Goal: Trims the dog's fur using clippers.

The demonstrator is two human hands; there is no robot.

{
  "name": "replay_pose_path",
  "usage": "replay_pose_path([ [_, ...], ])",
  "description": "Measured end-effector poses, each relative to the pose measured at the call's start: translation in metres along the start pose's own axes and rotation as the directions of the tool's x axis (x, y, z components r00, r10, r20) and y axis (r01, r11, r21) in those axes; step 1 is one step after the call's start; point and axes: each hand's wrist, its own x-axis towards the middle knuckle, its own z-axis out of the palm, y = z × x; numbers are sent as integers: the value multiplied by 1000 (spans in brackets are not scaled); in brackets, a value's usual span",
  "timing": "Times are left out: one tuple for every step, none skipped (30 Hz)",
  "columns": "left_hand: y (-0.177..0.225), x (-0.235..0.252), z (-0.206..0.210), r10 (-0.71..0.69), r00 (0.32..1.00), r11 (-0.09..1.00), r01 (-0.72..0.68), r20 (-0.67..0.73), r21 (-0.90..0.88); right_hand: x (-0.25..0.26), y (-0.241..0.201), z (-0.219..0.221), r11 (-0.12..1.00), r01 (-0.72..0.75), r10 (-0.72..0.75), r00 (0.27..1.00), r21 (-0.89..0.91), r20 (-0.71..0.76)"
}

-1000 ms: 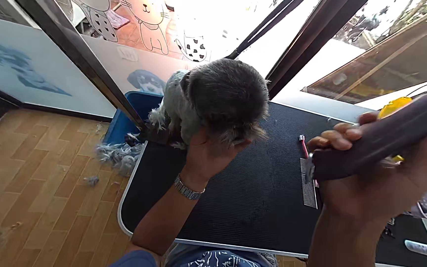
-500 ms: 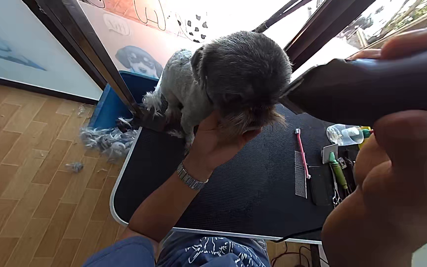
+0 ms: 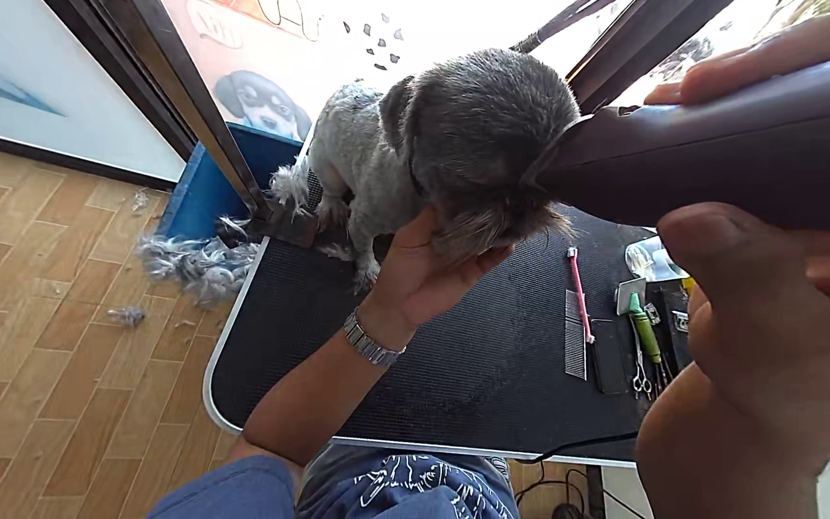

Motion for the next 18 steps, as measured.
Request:
replay_pose_path([
  [-1,0,1,-2,1000,1000,2,-10,2,0,0,0,1000,5,-5,1000,11,-4],
  [-1,-1,1,-6,1000,1000,6,-20,-7,0,0,0,1000,10,-10,1000,15,-10],
  [-2,-1,2,-9,999,1000,9,-31,-16,0,-1,-1,1000,10,-10,1000,-6,-8],
  [-2,-1,2,-10,999,1000,10,-34,-21,0,-2,0,1000,7,-7,1000,-29,3],
  [-2,-1,2,-9,999,1000,9,-32,-20,-1,-2,0,999,3,-2,1000,-47,21],
  [-2,0,0,-4,1000,1000,3,-22,-19,-1,-3,0,998,-1,3,999,-64,37],
  [-1,1,-2,4,1000,1000,-4,-10,-12,-1,-4,0,998,0,3,999,-62,40],
  [2,2,-4,13,1000,1000,-13,-7,-4,-2,-3,-1,999,4,-3,999,-39,38],
  [6,4,-5,28,1000,1000,-28,-9,14,-2,-1,-1,1000,10,-10,999,-6,34],
  [10,3,-5,45,999,998,-44,-11,51,-1,1,-3,1000,15,-16,1000,19,15],
  [13,2,-5,57,998,995,-56,-17,81,-1,3,-4,999,19,-18,1000,34,-14],
  [17,1,-5,63,998,993,-60,-21,102,0,3,-6,999,29,-27,999,38,-43],
  [20,1,-5,65,998,992,-62,-25,106,2,3,-7,999,37,-36,998,30,-58],
  [21,0,-5,70,997,992,-67,-33,105,4,2,-7,999,38,-36,997,32,-64],
  [22,0,-6,74,997,992,-71,-30,104,5,0,-6,999,34,-32,997,27,-65],
  [22,0,-7,78,997,991,-75,-22,109,6,-2,-5,999,27,-25,997,20,-68],
  [22,0,-8,81,997,991,-79,-10,112,7,-4,-3,1000,17,-16,997,18,-73],
  [22,0,-8,87,996,989,-86,-3,118,8,-6,0,1000,14,-13,997,12,-75],
])
